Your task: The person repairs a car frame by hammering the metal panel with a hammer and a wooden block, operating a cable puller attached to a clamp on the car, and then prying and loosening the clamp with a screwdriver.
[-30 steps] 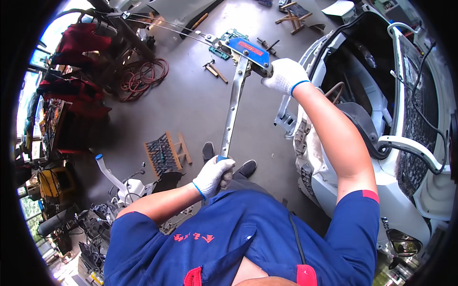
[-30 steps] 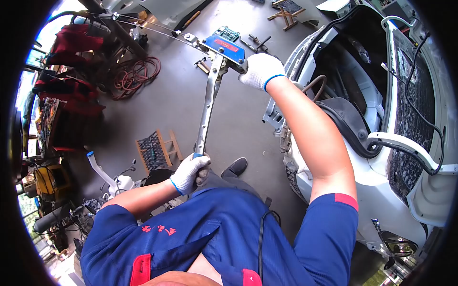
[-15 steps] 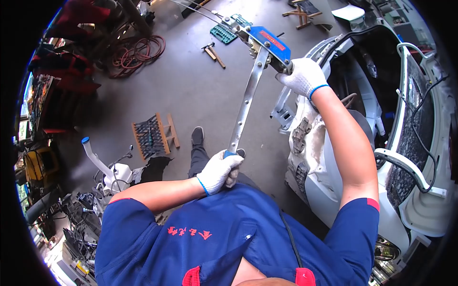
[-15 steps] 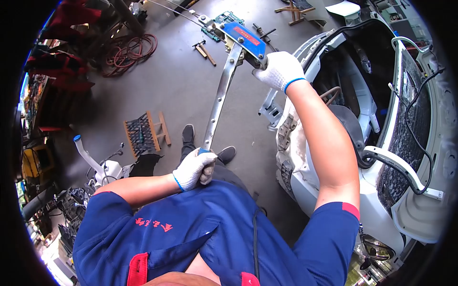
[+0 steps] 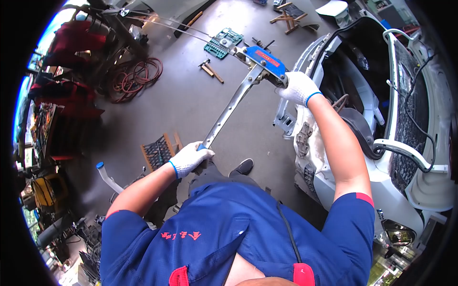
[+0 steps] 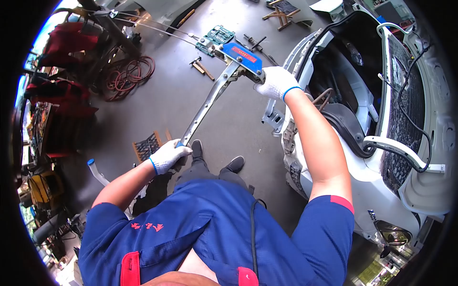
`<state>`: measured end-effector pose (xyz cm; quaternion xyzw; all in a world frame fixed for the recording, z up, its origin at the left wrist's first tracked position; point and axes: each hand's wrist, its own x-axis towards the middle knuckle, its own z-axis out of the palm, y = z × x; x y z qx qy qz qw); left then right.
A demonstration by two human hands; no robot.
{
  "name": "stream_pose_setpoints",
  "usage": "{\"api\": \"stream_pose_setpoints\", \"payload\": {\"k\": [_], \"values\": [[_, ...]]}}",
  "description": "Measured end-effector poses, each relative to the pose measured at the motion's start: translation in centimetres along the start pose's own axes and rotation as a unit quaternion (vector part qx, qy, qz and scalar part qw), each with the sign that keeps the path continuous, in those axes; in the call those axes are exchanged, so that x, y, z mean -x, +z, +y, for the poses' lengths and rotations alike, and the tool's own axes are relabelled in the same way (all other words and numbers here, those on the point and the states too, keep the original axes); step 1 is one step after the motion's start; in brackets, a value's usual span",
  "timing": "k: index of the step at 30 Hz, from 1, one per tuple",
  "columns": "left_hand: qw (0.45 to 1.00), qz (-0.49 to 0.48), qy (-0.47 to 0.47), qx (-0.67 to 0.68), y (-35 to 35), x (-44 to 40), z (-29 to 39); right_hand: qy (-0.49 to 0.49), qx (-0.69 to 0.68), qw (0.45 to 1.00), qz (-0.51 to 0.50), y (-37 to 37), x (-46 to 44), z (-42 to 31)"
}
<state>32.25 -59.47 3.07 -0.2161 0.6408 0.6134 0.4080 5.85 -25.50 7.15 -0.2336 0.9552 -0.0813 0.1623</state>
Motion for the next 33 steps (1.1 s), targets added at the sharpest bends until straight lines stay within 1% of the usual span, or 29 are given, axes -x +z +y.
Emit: {"api": "stream_pose_setpoints", "payload": {"k": [1,2,3,5,7,9,11,12,15,19,23,26,29,30,33], "values": [[1.000,0.001,0.000,-0.025,-0.1,0.1,1.0,0.002,-0.005,1.000,-0.002,-0.1,0.0,-0.1],[0.995,0.002,0.012,-0.102,-0.4,0.3,2.1,0.007,-0.004,1.000,-0.015,-0.4,0.1,-0.2],[0.983,0.056,0.069,-0.162,-0.4,-0.2,2.8,0.009,-0.003,1.000,-0.014,-0.5,0.1,-0.2],[0.930,0.163,0.179,-0.276,0.6,-1.3,4.4,0.011,-0.003,1.000,-0.014,-0.4,0.1,-0.1],[0.917,0.186,0.198,-0.291,2.0,-4.1,7.7,0.010,0.001,1.000,-0.016,-0.4,-0.2,0.1],[0.895,0.240,0.220,-0.304,4.4,-6.8,11.6,0.015,0.001,1.000,-0.017,-0.2,-0.1,0.2],[0.888,0.260,0.173,-0.337,6.5,-8.3,15.6,0.028,0.006,0.999,-0.020,-0.4,0.2,-0.3],[0.881,0.280,0.173,-0.340,6.7,-9.5,16.0,0.030,0.009,0.999,-0.017,-0.4,0.3,-0.2],[0.858,0.327,0.216,-0.332,6.6,-10.9,15.0,0.022,0.013,1.000,-0.016,-0.5,0.2,-0.1],[0.810,0.393,0.241,-0.362,5.6,-12.2,14.9,0.020,0.013,1.000,-0.013,-0.5,0.6,-0.2],[0.767,0.361,0.292,-0.443,2.7,-13.0,15.2,0.022,0.015,0.999,-0.022,-1.3,0.9,-0.4],[0.775,0.325,0.311,-0.443,1.7,-13.4,15.5,0.033,0.017,0.999,-0.035,-1.1,0.9,-0.3],[0.780,0.328,0.349,-0.404,2.1,-13.6,14.9,0.030,0.013,0.999,-0.030,-1.2,1.0,-0.3],[0.785,0.325,0.346,-0.397,2.6,-13.3,14.8,0.030,0.007,0.999,-0.028,-1.1,0.9,-0.1],[0.786,0.380,0.300,-0.386,5.3,-12.5,14.2,0.028,0.023,0.999,-0.028,-0.9,0.7,0.0]]}}
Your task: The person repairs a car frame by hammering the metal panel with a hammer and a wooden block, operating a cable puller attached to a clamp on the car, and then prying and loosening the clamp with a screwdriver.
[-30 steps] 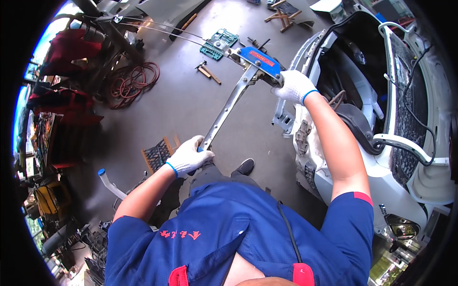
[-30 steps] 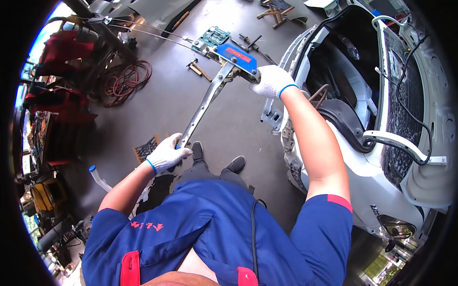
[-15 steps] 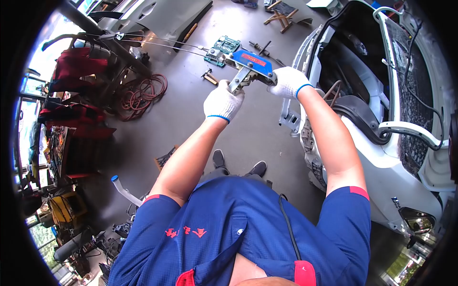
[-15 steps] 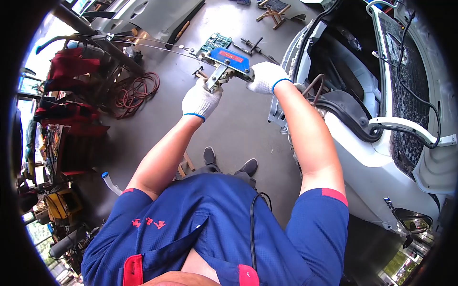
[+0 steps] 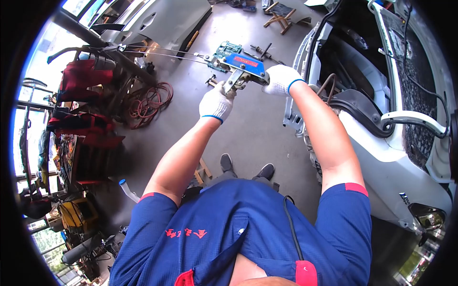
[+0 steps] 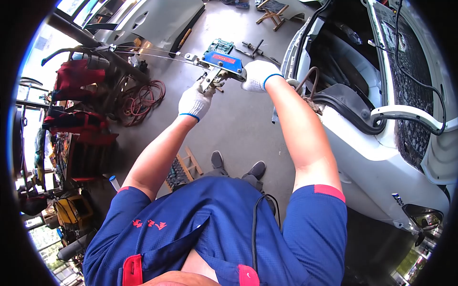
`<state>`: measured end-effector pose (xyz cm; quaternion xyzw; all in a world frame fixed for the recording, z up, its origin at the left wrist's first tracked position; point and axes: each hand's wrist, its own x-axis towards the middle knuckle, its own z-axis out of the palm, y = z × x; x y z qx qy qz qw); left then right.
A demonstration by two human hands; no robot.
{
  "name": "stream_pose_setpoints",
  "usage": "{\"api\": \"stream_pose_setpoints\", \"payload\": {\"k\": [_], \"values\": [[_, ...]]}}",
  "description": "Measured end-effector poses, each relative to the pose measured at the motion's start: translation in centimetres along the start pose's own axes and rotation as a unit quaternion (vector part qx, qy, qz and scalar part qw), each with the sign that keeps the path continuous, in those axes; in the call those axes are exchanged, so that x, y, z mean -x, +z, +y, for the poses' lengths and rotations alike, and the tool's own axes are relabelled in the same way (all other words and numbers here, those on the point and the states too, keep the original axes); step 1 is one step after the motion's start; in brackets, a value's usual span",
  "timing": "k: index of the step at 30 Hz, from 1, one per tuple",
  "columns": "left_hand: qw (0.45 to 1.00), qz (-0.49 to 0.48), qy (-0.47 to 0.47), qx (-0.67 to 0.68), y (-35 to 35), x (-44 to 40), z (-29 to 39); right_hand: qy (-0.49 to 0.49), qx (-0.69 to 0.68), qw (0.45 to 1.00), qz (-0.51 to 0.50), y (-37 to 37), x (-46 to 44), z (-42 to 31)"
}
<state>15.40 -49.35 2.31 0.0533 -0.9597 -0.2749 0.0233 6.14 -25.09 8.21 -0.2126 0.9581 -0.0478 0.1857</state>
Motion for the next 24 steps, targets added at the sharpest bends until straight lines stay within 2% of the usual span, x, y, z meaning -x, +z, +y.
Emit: {"api": "stream_pose_setpoints", "payload": {"k": [8,16,18,19,20,22,24], "values": [[0.992,0.029,-0.117,0.039,2.5,2.4,4.0,-0.018,0.014,1.000,0.005,0.3,-0.3,0.3],[0.962,0.058,-0.225,0.145,6.2,3.5,9.6,-0.047,0.011,0.999,0.023,1.0,-0.7,1.1],[0.926,0.008,-0.259,0.274,8.0,3.6,10.6,-0.038,0.008,0.999,0.025,1.2,-0.5,1.1],[0.898,-0.045,-0.276,0.340,4.4,5.1,12.7,-0.035,0.008,0.999,0.025,1.2,-0.2,1.2],[0.848,-0.072,-0.273,0.448,5.2,6.1,12.0,-0.032,0.008,0.999,0.028,1.0,-0.2,1.2],[0.711,-0.127,-0.258,0.641,8.0,8.4,10.0,-0.031,0.013,0.999,0.036,1.0,0.0,1.2],[0.696,-0.100,-0.306,0.642,6.2,14.5,13.4,-0.032,0.018,0.999,0.038,1.0,0.3,1.2]]}}
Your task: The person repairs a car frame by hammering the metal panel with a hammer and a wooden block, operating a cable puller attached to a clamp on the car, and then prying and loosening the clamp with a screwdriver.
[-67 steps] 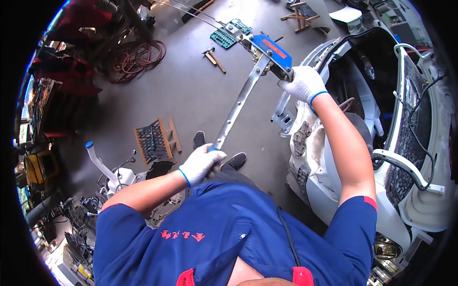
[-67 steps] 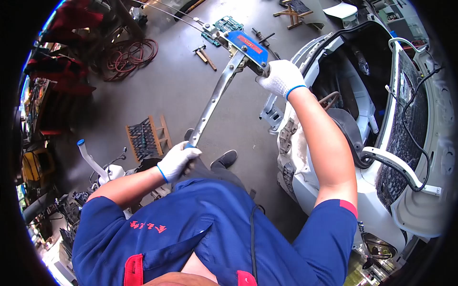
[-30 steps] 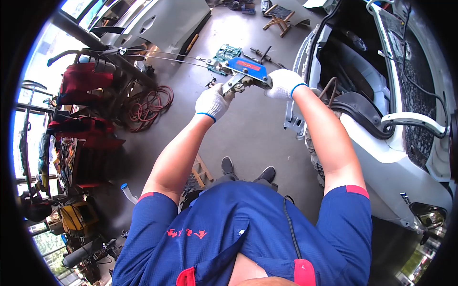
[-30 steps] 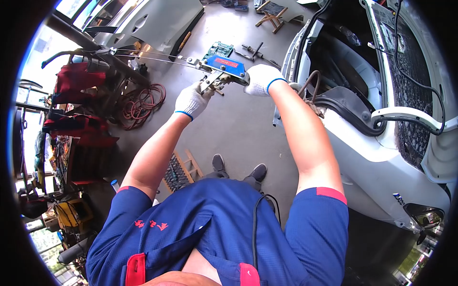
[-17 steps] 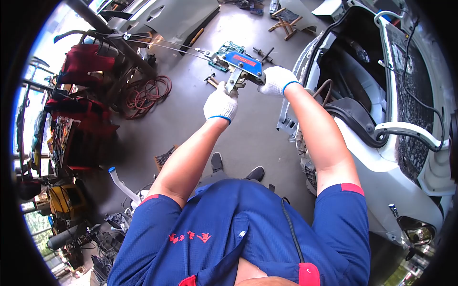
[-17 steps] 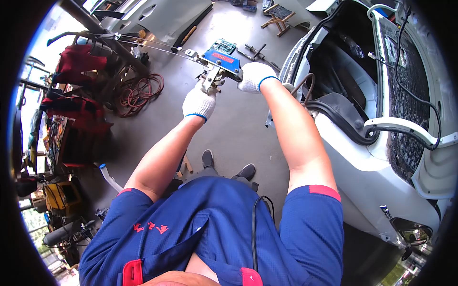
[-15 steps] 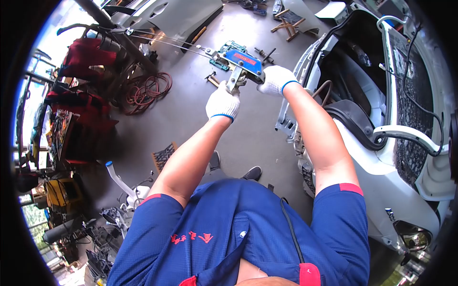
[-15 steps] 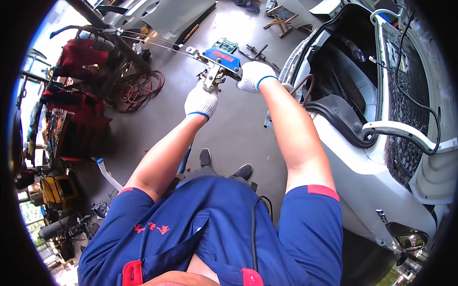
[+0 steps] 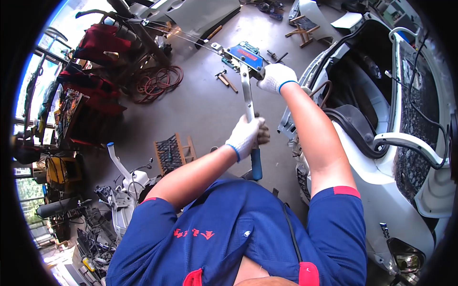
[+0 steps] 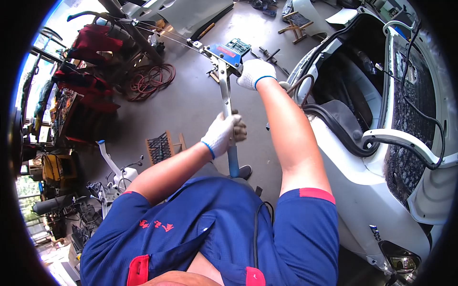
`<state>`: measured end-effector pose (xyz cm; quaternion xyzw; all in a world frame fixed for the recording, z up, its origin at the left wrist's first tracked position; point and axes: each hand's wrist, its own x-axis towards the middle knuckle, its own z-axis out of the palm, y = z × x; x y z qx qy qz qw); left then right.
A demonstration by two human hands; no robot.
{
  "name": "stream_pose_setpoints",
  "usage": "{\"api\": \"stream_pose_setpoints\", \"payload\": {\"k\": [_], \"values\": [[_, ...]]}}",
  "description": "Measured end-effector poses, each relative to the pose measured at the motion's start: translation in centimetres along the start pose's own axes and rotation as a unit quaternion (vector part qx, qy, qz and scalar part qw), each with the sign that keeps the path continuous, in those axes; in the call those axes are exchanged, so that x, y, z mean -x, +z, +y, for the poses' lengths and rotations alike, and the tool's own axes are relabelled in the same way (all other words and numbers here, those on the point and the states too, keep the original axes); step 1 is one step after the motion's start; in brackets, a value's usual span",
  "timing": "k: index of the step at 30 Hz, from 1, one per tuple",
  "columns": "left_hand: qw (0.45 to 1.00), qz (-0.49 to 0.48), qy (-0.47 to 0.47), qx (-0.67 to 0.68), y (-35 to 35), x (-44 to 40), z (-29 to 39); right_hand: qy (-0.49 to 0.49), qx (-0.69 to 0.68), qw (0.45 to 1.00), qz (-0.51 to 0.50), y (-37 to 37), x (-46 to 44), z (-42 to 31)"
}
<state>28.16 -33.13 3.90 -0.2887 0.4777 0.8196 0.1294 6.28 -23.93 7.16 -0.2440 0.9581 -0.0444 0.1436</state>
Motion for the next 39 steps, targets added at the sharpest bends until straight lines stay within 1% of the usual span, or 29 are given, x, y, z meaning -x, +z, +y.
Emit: {"api": "stream_pose_setpoints", "payload": {"k": [2,4,5,8,9,12,13,16,18,20,21,24,25,26,29,30,32,33,35,36,38,39], "values": [[0.991,-0.073,-0.102,0.037,-1.4,3.3,-2.3,0.012,-0.004,1.000,-0.008,-0.3,0.3,-0.2],[0.977,-0.135,-0.158,0.056,-2.2,4.2,-3.1,0.019,-0.009,1.000,-0.011,-0.1,0.2,-0.3],[0.980,-0.115,-0.147,0.067,-1.9,4.0,-3.5,0.020,-0.010,1.000,-0.011,0.1,0.0,-0.3],[0.964,-0.126,-0.170,0.159,-2.3,2.8,-5.5,0.017,-0.013,1.000,-0.006,0.8,-0.8,0.0],[0.966,-0.110,-0.172,0.161,-1.8,2.9,-5.6,0.015,-0.014,1.000,-0.003,0.6,-0.8,-0.1],[0.975,-0.047,-0.162,0.143,-0.4,3.3,-5.3,0.012,-0.001,0.999,-0.049,-0.5,-0.8,-0.5],[0.976,-0.026,-0.167,0.135,0.2,3.4,-5.2,0.000,0.001,0.999,-0.049,-0.8,-0.8,-0.4],[0.978,0.006,-0.165,0.128,2.0,3.4,-5.1,-0.004,0.011,0.999,-0.046,-0.4,-1.2,-0.1],[0.975,0.020,-0.162,0.154,3.8,3.3,-5.4,-0.008,0.002,0.999,-0.043,-0.3,-1.4,0.2],[0.971,0.021,-0.169,0.169,5.4,2.8,-5.5,-0.016,0.015,0.999,-0.043,-0.3,-1.8,0.2],[0.973,0.014,-0.153,0.171,5.3,2.5,-5.5,-0.016,0.021,0.999,-0.032,-0.4,-1.7,-0.1],[0.965,-0.020,-0.196,0.172,3.3,2.7,-5.1,-0.019,0.028,0.998,-0.052,-1.2,-1.3,-0.5],[0.976,-0.008,-0.175,0.127,2.3,3.2,-4.9,-0.014,0.027,0.998,-0.047,-1.1,-1.2,-0.6],[0.975,-0.016,-0.194,0.106,0.6,3.3,-4.6,-0.017,0.029,0.999,-0.037,-1.3,-1.4,-0.4],[0.976,-0.038,-0.211,0.049,-4.1,3.7,-2.8,-0.023,0.026,0.999,-0.022,-1.5,-0.7,-0.9],[0.980,-0.054,-0.191,0.015,-6.0,3.9,-1.8,-0.028,0.025,0.999,-0.019,-1.3,-0.9,-0.8],[0.978,-0.048,-0.182,-0.084,-10.9,3.4,0.6,-0.019,0.040,0.999,-0.013,-1.3,-0.7,-1.1],[0.975,-0.053,-0.177,-0.126,-13.6,2.9,2.4,-0.024,0.035,0.999,0.000,-1.0,-0.7,-0.9],[0.961,-0.071,-0.175,-0.200,-18.2,1.4,6.2,-0.006,0.033,0.999,-0.013,-1.4,-0.8,-1.4],[0.953,-0.084,-0.181,-0.229,-19.8,1.0,8.0,0.003,0.034,0.999,-0.025,-1.4,-0.5,-1.6],[0.920,-0.065,-0.173,-0.345,-21.5,0.1,12.8,0.010,0.028,0.999,-0.031,-1.0,-0.6,-1.5],[0.911,-0.086,-0.170,-0.367,-23.0,-1.1,14.2,0.010,0.026,0.999,-0.029,-0.9,-0.6,-1.4]]}}
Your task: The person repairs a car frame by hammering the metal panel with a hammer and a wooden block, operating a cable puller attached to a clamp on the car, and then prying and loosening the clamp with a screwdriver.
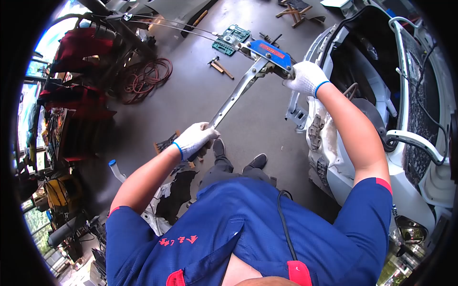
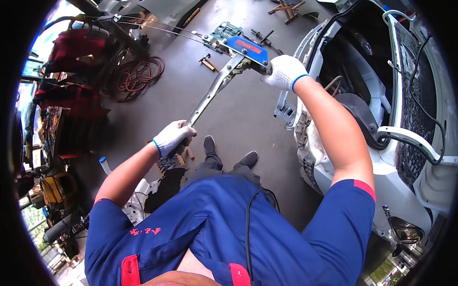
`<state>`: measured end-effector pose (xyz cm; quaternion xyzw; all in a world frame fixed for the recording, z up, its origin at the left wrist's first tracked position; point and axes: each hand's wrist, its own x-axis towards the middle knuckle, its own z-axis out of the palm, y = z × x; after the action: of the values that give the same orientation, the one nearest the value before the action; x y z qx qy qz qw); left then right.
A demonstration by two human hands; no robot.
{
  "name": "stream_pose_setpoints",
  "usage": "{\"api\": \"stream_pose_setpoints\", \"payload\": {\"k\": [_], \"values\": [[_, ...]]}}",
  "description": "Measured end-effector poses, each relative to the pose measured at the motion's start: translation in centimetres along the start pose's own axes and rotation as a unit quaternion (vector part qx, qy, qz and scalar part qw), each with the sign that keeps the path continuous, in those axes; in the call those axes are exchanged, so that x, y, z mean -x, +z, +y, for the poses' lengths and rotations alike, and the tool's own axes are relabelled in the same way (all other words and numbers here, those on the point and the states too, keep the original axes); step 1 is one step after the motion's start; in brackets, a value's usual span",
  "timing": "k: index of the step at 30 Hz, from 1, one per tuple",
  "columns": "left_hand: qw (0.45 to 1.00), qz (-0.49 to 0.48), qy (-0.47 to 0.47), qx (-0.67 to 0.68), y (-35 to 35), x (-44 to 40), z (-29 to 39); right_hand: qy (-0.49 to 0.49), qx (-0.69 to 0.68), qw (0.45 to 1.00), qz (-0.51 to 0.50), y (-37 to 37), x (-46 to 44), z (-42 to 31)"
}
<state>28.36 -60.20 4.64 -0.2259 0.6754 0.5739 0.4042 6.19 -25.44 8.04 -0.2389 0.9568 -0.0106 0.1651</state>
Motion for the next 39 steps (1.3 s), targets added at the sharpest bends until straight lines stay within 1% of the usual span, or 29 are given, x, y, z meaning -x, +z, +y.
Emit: {"api": "stream_pose_setpoints", "payload": {"k": [2,5,6,7,10,15,16,17,18,19,21,22,23,25,27,28,29,31,32,34,37,39], "values": [[0.997,-0.040,0.008,-0.068,-4.2,-0.8,0.7,0.011,-0.001,1.000,0.001,-0.5,0.1,-0.6],[0.987,-0.030,0.032,-0.152,-7.9,-1.1,3.2,-0.003,0.008,0.999,0.034,0.4,-0.4,0.0],[0.984,-0.035,0.028,-0.174,-8.9,-1.8,3.7,0.008,0.003,1.000,0.018,-0.2,-0.1,-0.5],[0.984,-0.048,0.029,-0.172,-9.8,-2.4,3.7,0.027,0.006,1.000,-0.012,-0.3,-0.1,-0.7],[0.976,-0.080,0.036,-0.200,-12.1,-4.1,4.5,0.024,0.010,1.000,-0.007,-0.5,-0.1,-0.9],[0.955,-0.074,0.041,-0.284,-15.4,-5.6,7.5,0.034,-0.026,0.999,0.000,-0.9,0.4,-1.5],[0.949,-0.057,0.053,-0.305,-16.1,-6.2,8.0,0.034,-0.031,0.999,-0.013,-0.7,0.2,-1.1],[0.942,-0.040,0.067,-0.326,-16.6,-6.8,8.6,0.026,-0.047,0.999,-0.001,-0.3,0.2,-0.8],[0.922,-0.003,0.092,-0.375,-16.8,-6.9,9.7,0.016,-0.063,0.998,0.011,-0.1,0.2,-0.7],[0.912,0.016,0.116,-0.394,-16.7,-6.9,10.8,0.005,-0.079,0.997,0.022,-0.1,0.2,-0.5],[0.896,0.017,0.154,-0.417,-16.5,-8.3,11.6,0.014,-0.083,0.996,0.002,0.0,-0.1,-0.3],[0.878,0.026,0.199,-0.434,-15.9,-9.5,11.3,0.013,-0.083,0.996,0.000,0.2,-0.3,0.0],[0.822,0.058,0.271,-0.498,-15.2,-11.0,11.0,0.011,-0.082,0.997,-0.002,0.4,-0.4,0.2],[0.795,0.145,0.347,-0.475,-11.3,-11.1,12.0,0.011,-0.082,0.997,-0.002,0.0,-0.3,0.3],[0.778,0.165,0.390,-0.464,-7.0,-11.1,13.8,0.012,-0.085,0.996,-0.001,0.5,-0.4,0.5],[0.772,0.180,0.345,-0.502,-4.7,-10.8,15.2,0.013,-0.077,0.997,-0.002,0.6,-0.4,0.5],[0.774,0.213,0.312,-0.507,-2.9,-10.9,15.9,0.016,-0.075,0.997,-0.008,0.5,-0.5,0.4],[0.787,0.239,0.308,-0.478,-2.2,-12.4,16.3,0.023,-0.073,0.997,-0.017,0.2,-0.3,0.4],[0.786,0.248,0.312,-0.471,-1.9,-12.8,16.1,0.009,-0.075,0.997,-0.006,0.0,0.0,0.4],[0.782,0.267,0.321,-0.463,-1.0,-11.4,16.1,0.008,-0.081,0.997,-0.012,0.1,-0.1,0.8],[0.762,0.301,0.313,-0.480,-0.5,-11.8,16.1,0.015,-0.081,0.996,-0.021,-0.3,0.2,0.4],[0.748,0.294,0.352,-0.480,-1.1,-12.9,16.1,0.017,-0.072,0.997,-0.025,-0.8,0.5,0.4]]}}
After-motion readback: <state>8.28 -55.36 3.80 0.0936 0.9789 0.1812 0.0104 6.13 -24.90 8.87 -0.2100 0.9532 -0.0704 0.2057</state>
